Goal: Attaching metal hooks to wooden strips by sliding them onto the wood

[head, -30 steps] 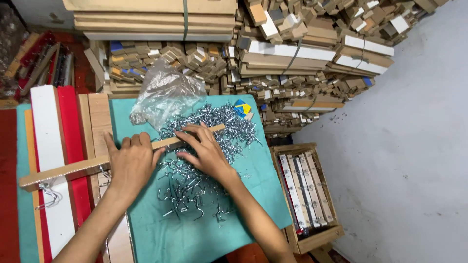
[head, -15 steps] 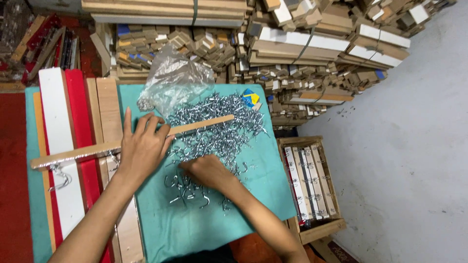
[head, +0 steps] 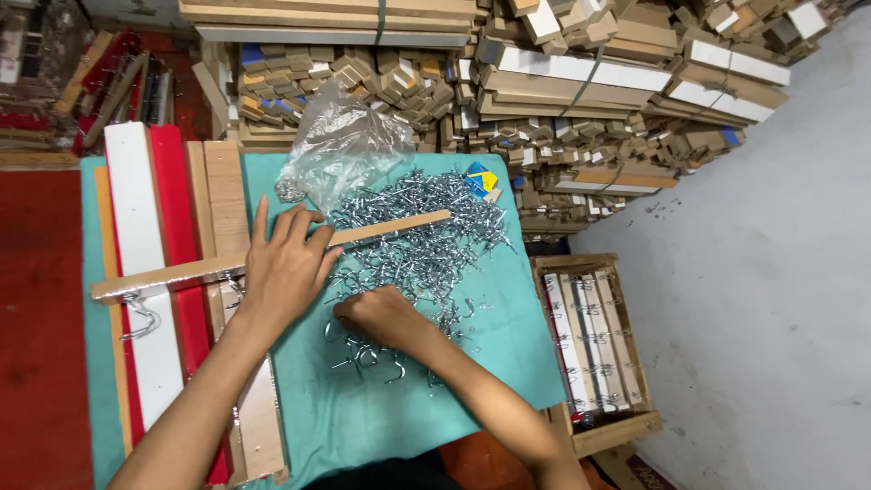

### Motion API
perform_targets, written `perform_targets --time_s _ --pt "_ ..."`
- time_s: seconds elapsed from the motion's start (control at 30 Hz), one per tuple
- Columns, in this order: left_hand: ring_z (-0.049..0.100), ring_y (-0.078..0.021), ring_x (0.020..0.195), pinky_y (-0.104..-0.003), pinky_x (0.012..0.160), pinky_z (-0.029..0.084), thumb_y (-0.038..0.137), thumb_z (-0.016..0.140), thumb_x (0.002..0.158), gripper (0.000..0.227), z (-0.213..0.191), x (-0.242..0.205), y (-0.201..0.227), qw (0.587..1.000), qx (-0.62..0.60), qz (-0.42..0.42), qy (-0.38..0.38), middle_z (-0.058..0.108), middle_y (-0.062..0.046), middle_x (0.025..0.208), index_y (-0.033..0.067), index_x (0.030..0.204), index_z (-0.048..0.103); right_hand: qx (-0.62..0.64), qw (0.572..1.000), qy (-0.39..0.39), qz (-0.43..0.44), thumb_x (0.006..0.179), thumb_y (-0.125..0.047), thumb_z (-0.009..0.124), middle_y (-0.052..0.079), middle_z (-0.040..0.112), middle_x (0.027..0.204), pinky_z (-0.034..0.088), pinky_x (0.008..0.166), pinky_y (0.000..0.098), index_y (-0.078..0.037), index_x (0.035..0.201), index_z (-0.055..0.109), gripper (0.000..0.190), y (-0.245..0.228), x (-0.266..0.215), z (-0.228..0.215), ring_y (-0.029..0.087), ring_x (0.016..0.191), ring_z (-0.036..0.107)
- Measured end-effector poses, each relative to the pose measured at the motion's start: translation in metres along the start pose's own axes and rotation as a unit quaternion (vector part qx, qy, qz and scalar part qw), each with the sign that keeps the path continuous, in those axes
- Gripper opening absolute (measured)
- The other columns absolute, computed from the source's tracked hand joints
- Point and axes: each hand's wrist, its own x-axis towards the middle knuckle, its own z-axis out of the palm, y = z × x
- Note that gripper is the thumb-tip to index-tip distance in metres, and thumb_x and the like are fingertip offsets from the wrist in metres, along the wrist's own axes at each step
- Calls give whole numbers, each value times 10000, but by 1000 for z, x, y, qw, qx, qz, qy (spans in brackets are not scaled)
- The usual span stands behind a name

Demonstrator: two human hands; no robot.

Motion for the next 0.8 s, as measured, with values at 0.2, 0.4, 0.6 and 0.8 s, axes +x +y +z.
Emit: perform_targets --time_s 0.2,0.4,0.6,0.8 --pt "596 -247 1248 -586 1230 258 420 659 953 281 -3 0 0 1000 -4 0 -10 622 -32 1128 169 1071 708 -46 999 24 -1 925 -223 635 24 699 648 579 548 403 -214 863 703 92 8 0 28 251 597 728" --pt "598 -245 1245 -581 1236 260 413 673 936 268 -4 -1 0 1000 5 2 -10 620 -26 1122 182 1068 701 11 998 -57 29 941 -98 654 96 741 748 582 618 375 -114 988 769 125 -9 -1 -12 275 644 727" --pt "596 -236 1249 -574 1236 263 423 662 942 271 -3 -2 1 1000 16 -2 -13 617 -15 1126 188 1072 700 4 998 -67 10 917 -50 657 127 757 770 581 605 424 -109 1019 767 162 -14 0 -19 297 656 734" --pt "590 -239 1260 -570 1230 267 416 655 943 261 -4 -2 2 1000 24 0 -8 616 -19 1124 189 1065 700 77 996 -32 20 921 -120 646 59 731 856 584 632 482 -154 985 681 81 -3 -3 -1 329 734 735"
